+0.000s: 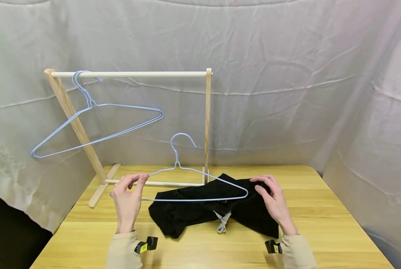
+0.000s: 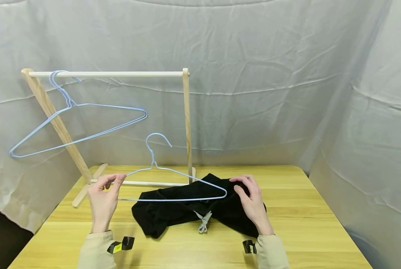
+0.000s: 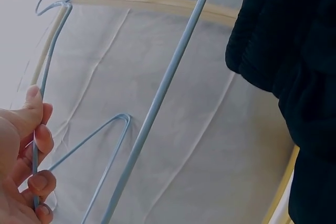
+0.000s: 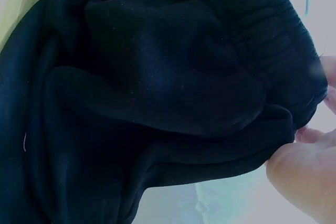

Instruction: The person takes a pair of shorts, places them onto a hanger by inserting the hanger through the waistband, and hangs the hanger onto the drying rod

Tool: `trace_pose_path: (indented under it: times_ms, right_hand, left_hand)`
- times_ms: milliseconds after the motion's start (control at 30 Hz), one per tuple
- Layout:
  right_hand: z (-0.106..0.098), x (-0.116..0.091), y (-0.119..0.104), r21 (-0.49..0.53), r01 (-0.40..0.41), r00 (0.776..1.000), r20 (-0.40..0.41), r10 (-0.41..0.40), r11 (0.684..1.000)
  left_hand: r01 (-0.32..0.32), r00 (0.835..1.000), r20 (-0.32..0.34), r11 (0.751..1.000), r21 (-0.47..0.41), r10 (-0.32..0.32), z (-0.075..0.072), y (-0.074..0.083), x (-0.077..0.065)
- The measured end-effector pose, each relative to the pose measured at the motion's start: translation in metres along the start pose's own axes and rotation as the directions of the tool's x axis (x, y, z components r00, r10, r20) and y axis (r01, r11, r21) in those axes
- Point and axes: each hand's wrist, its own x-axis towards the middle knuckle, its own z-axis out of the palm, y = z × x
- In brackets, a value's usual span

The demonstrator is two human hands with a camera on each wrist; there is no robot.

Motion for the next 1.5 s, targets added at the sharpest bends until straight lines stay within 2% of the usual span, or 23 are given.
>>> trace_pose_path:
  times_ms: [133,233,367,433,533,633,767,1000,1133,1267,1367,1500]
  right_hand:
    - [0.001,0.001,-0.001,0.018,0.047,0.999,0.012,-0.047,0.999]
    - [0.001,0.001,-0.001,0.029,0.060,0.998,0.012,-0.060,0.998]
    - [0.001,0.001,-0.002,0.042,0.074,0.997,0.014,-0.075,0.996]
    - [0.002,0.001,-0.001,0.053,0.083,0.996,0.021,-0.084,0.995]
    - [0.002,0.001,0.000,0.083,0.081,0.996,0.042,-0.084,0.993]
    - [0.002,0.001,0.002,0.132,0.057,0.996,0.055,-0.065,0.990]
    - [0.002,0.001,0.004,0.180,0.041,0.998,0.043,-0.049,0.983]
    - [0.001,0.001,0.004,0.126,0.074,0.997,0.021,-0.078,0.989]
    - [0.001,0.001,0.002,0.135,0.005,1.000,-0.007,-0.004,0.991]
    - [0.001,0.001,-0.001,0.128,-0.079,0.996,-0.023,0.082,0.989]
    - [0.001,0.002,-0.003,0.125,-0.084,0.996,-0.028,0.088,0.989]
    - [0.002,0.001,-0.006,0.122,-0.048,0.997,-0.048,0.054,0.991]
  left_hand:
    - [-0.004,1.000,-0.019,1.000,-0.018,0.004,0.002,0.001,0.000]
    - [-0.030,0.999,-0.034,0.999,-0.030,0.029,0.005,0.001,-0.001]
    - [-0.067,0.998,-0.019,0.997,-0.033,0.067,0.009,0.001,-0.002]
    - [-0.066,0.998,-0.004,0.997,-0.027,0.066,0.010,0.000,-0.003]
    - [-0.070,0.998,0.005,0.997,-0.015,0.070,0.010,0.000,-0.004]
    - [-0.100,0.995,0.003,0.995,-0.010,0.100,0.010,-0.002,-0.004]
    - [-0.164,0.986,0.017,0.986,-0.008,0.164,0.010,-0.004,-0.003]
    - [-0.205,0.974,0.105,0.979,0.003,0.203,0.008,-0.004,-0.003]
    - [-0.227,0.959,0.172,0.974,-0.001,0.224,0.007,-0.003,-0.003]
    - [-0.258,0.946,0.201,0.966,-0.007,0.254,0.009,-0.001,-0.003]
    - [-0.272,0.939,0.215,0.962,-0.014,0.269,0.012,0.000,-0.004]
    - [-0.299,0.928,0.225,0.954,-0.021,0.296,0.016,0.001,-0.007]
